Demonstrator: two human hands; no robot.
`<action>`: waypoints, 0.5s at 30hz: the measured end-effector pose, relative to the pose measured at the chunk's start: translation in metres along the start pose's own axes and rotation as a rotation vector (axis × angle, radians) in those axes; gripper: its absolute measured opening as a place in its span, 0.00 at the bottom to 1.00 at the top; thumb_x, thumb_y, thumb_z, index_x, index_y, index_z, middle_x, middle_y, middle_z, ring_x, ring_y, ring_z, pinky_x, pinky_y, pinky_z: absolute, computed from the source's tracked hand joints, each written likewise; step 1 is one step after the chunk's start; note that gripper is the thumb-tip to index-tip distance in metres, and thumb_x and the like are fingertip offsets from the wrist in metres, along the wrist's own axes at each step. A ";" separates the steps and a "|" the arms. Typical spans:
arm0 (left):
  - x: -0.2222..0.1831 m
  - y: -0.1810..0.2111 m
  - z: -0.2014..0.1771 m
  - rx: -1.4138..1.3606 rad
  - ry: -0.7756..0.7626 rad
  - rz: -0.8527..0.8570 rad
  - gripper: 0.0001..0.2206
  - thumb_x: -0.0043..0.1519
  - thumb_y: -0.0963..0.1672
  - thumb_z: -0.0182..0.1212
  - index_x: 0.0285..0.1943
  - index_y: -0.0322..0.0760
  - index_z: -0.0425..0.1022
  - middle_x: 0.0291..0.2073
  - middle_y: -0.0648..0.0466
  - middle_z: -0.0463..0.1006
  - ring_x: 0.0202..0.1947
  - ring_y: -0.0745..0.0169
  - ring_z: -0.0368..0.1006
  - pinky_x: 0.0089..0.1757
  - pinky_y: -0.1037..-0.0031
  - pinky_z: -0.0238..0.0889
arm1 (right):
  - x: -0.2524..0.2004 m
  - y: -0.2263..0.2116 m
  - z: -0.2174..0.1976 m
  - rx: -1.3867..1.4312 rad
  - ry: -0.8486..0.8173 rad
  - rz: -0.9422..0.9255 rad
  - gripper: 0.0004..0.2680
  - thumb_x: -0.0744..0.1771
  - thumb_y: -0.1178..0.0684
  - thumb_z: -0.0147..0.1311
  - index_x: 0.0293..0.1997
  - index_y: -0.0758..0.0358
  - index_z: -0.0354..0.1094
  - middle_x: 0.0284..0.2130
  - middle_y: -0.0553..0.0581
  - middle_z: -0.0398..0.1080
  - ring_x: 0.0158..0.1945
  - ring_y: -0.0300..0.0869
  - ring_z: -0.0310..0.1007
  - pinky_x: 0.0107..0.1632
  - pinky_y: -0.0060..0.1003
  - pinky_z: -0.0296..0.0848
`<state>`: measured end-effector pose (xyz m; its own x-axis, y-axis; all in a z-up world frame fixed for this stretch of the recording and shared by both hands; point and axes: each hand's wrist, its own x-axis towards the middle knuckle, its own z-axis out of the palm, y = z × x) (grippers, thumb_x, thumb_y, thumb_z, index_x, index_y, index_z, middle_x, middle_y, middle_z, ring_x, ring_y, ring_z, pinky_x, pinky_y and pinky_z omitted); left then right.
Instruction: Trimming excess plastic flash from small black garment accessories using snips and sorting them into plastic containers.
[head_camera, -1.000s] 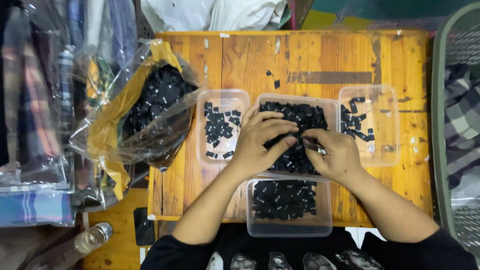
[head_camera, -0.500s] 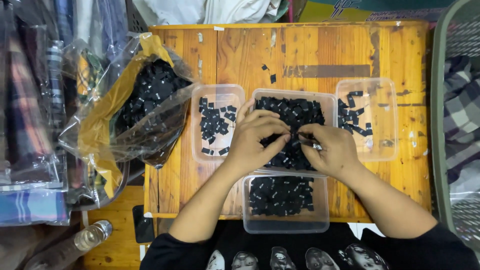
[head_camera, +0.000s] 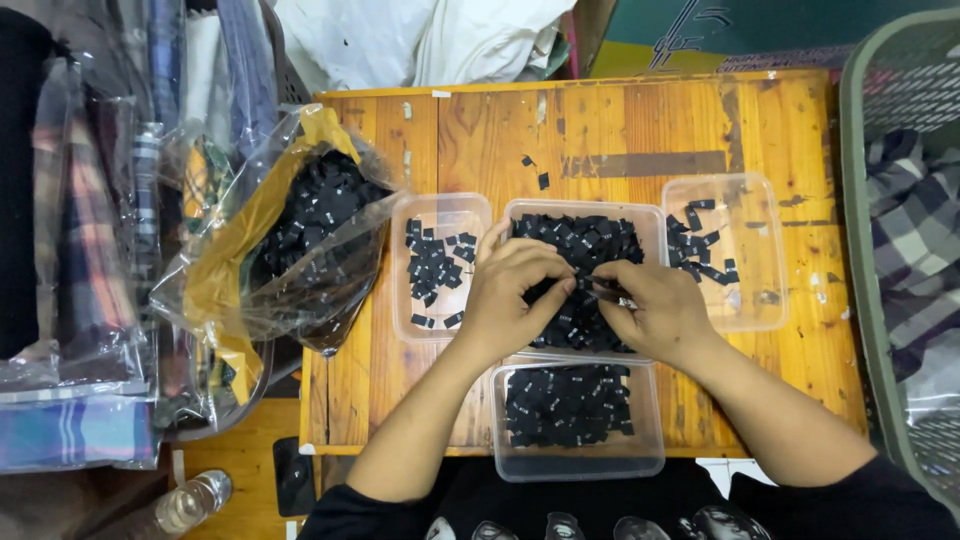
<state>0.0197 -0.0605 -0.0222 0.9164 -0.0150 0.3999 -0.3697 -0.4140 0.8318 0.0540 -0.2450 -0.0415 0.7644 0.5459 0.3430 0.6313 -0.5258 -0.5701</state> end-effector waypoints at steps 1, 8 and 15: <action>0.000 0.000 -0.001 -0.003 -0.003 -0.002 0.02 0.50 0.43 0.59 0.26 0.41 0.73 0.27 0.59 0.75 0.39 0.63 0.69 0.57 0.63 0.35 | -0.001 0.000 0.001 -0.001 -0.001 0.004 0.06 0.58 0.56 0.52 0.34 0.59 0.67 0.16 0.56 0.68 0.22 0.49 0.69 0.26 0.35 0.69; 0.005 -0.003 -0.001 -0.017 -0.042 -0.022 0.02 0.50 0.43 0.60 0.26 0.42 0.73 0.28 0.60 0.76 0.40 0.63 0.68 0.57 0.63 0.34 | -0.006 0.007 0.005 0.018 0.011 0.059 0.08 0.55 0.56 0.55 0.33 0.58 0.69 0.18 0.55 0.70 0.23 0.47 0.70 0.27 0.36 0.69; 0.001 -0.020 0.005 0.033 -0.039 0.011 0.02 0.48 0.43 0.60 0.27 0.42 0.72 0.29 0.57 0.75 0.40 0.59 0.68 0.55 0.59 0.40 | -0.010 0.018 0.008 -0.004 -0.017 0.045 0.11 0.53 0.58 0.56 0.34 0.58 0.69 0.24 0.56 0.71 0.30 0.46 0.72 0.34 0.37 0.70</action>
<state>0.0284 -0.0571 -0.0405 0.9178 -0.0554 0.3933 -0.3755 -0.4433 0.8139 0.0568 -0.2550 -0.0608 0.7897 0.5326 0.3044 0.5969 -0.5528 -0.5814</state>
